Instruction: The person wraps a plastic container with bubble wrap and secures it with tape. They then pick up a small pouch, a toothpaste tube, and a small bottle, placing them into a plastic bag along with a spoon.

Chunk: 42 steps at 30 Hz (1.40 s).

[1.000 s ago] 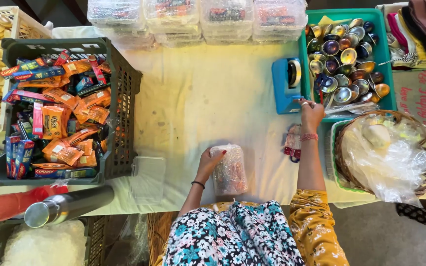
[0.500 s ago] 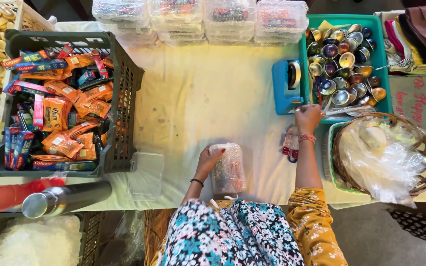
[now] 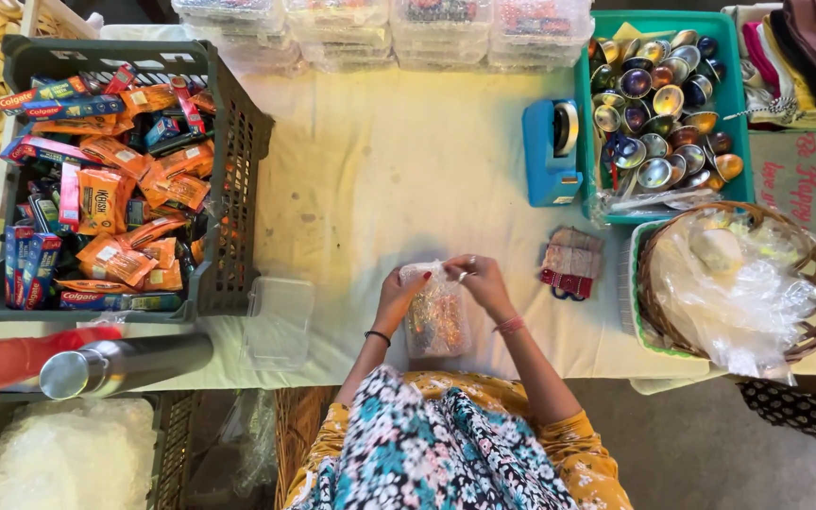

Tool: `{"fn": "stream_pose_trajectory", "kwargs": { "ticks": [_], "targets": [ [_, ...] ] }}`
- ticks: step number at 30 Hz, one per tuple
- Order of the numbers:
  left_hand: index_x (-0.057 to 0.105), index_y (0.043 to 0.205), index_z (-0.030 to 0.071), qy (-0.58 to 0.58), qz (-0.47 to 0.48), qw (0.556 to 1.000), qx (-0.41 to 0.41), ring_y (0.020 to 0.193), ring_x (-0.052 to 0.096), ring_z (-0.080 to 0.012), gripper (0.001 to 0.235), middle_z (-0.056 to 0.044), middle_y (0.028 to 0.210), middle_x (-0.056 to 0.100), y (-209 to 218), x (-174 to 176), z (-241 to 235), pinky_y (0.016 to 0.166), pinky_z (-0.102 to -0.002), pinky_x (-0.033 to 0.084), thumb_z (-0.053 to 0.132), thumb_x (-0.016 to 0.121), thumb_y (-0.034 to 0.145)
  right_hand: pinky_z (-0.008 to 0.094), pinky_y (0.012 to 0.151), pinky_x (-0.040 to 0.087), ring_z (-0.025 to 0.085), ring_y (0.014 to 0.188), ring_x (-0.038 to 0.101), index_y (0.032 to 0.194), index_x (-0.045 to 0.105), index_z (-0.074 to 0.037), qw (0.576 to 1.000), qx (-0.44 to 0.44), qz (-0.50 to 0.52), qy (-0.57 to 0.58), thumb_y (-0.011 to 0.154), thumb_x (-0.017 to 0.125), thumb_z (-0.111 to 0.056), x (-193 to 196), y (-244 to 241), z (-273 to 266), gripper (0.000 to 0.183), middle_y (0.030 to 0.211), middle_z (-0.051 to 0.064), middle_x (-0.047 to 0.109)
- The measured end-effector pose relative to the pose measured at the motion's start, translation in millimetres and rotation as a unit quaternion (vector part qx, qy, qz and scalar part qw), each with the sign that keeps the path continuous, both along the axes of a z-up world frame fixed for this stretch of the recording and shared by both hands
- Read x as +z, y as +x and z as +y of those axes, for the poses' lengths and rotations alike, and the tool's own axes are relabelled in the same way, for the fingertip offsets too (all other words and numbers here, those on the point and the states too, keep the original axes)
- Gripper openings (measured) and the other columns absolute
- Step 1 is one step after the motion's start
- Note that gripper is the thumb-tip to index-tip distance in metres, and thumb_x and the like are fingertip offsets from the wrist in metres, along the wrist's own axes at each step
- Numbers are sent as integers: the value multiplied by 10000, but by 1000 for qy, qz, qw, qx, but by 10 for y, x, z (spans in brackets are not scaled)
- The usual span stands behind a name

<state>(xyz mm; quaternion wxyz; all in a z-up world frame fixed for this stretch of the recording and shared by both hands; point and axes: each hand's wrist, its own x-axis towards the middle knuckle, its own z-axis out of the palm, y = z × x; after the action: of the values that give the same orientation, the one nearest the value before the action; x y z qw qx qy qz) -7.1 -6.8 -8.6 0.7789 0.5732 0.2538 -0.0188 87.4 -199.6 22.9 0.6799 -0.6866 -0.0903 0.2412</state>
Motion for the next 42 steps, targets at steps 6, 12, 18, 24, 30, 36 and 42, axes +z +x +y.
{"fn": "stream_pose_trajectory", "kwargs": {
  "ticks": [6,12,18,24,30,36,42],
  "targets": [
    [623,1194,-12,-19,-25,999,10,936,680,-112,455,-71,1074,725,-16,-132,-41,801,-266,561,265,797,878,242,757,582,102,812,725,1038,774,38,998,-13,8,-67,916,716,-32,-70,-143,230,152,890,81,781],
    [579,1221,-12,-3,-43,999,18,955,647,-108,462,-65,1084,696,-36,-259,-68,818,-263,535,306,748,932,239,704,569,87,768,721,1043,800,0,993,-24,-27,-115,898,750,-67,162,-243,322,167,854,85,793],
    [563,1238,-11,-8,-61,998,22,993,618,-99,450,-53,1110,677,-47,-347,-74,864,-257,509,310,714,961,252,699,581,107,749,743,1010,797,-25,979,-42,-137,-147,851,796,-101,321,-318,367,176,846,83,795],
    [564,1246,-20,12,-72,997,12,1004,616,-105,446,-59,1119,677,-62,-280,-64,875,-263,508,312,693,977,283,670,565,136,677,735,972,762,-89,952,-57,-119,-275,804,827,-222,567,-314,462,224,771,59,773],
    [583,1224,-21,35,-71,997,13,1000,622,-104,424,-62,1113,690,-63,-232,-96,866,-259,508,306,693,978,373,672,470,185,651,708,939,743,-138,910,-33,-177,-373,849,769,-357,584,-280,509,238,680,24,733],
    [577,1232,-21,8,-74,996,40,972,609,-98,420,-59,1103,674,-48,-487,-124,836,-254,505,270,718,965,405,722,448,232,657,714,1011,679,-132,887,-31,-210,-411,844,794,-481,467,-286,441,404,681,29,734],
    [559,1227,-22,-71,-94,991,65,1003,632,-105,429,-65,1123,677,-39,-494,-128,877,-253,519,246,740,945,386,672,534,251,736,714,1139,616,-82,904,-24,-116,-410,727,873,-531,502,-274,187,661,777,89,725]
  ]
}}
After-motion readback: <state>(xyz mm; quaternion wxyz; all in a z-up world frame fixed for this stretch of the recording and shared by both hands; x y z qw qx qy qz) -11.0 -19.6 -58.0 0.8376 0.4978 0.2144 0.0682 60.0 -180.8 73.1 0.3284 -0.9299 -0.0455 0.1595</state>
